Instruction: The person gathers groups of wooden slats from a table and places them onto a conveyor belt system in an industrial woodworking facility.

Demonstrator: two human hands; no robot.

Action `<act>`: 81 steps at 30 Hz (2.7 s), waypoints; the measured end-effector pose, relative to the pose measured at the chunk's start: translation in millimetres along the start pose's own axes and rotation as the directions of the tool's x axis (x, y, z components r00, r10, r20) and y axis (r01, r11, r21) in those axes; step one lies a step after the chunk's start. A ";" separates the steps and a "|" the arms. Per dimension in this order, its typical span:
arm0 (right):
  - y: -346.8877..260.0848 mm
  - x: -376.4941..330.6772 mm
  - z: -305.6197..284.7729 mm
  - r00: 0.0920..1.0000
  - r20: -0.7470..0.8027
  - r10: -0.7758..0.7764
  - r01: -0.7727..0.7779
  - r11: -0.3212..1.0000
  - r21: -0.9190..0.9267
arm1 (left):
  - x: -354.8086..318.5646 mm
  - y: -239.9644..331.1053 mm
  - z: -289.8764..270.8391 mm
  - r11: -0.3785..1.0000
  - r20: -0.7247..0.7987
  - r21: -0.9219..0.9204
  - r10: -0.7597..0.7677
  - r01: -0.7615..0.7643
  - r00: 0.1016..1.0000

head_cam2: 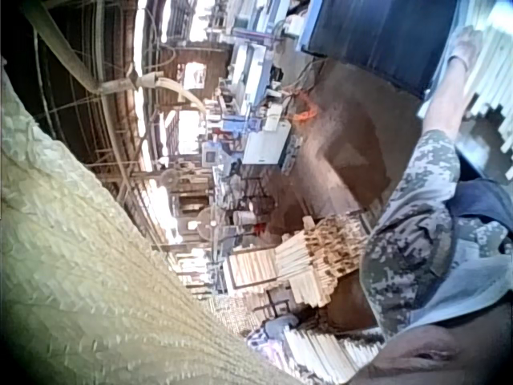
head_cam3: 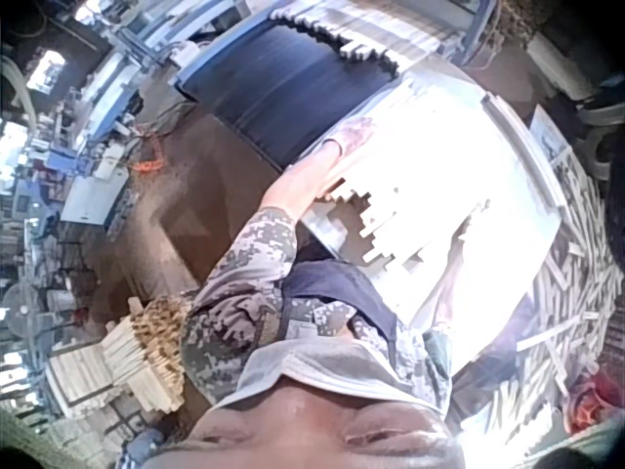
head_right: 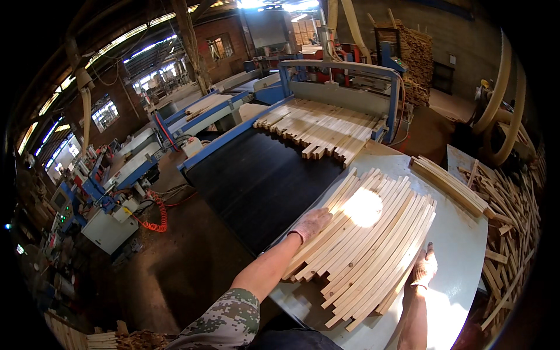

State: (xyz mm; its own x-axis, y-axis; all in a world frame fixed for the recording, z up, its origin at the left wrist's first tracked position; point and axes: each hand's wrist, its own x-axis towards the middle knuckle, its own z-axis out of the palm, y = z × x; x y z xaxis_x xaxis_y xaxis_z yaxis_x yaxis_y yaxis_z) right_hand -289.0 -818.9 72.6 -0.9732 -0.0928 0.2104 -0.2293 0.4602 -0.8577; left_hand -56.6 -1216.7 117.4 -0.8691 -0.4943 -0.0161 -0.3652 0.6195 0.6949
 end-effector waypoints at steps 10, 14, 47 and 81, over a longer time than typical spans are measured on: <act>7.2 2.2 11.3 1.000 0.011 -0.019 0.019 0.999 -0.026 | 8.0 -26.3 10.8 0.993 -0.042 -0.086 -0.089 0.085 0.995; 14.5 6.3 10.8 1.000 -0.016 0.022 -0.021 0.997 0.070 | 6.4 -10.0 8.1 0.992 -0.038 -0.095 -0.088 0.084 0.995; 2.6 -1.4 8.9 0.998 -0.017 0.058 -0.054 0.982 0.179 | 5.4 -7.5 0.3 0.970 0.048 0.186 0.149 -0.156 0.988; -22.8 -0.6 -10.6 0.999 0.052 -0.014 0.031 0.936 -0.349 | 28.6 -78.2 24.6 0.937 -0.083 0.254 0.269 -0.241 0.960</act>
State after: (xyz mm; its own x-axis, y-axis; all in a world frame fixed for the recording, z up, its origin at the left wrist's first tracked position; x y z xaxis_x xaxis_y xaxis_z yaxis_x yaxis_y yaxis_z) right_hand -283.1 -819.9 97.0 -0.9694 -0.1450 0.1980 -0.2393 0.7365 -0.6326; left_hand -61.1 -1264.2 45.0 -0.9047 -0.3581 0.2310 -0.2177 0.8544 0.4719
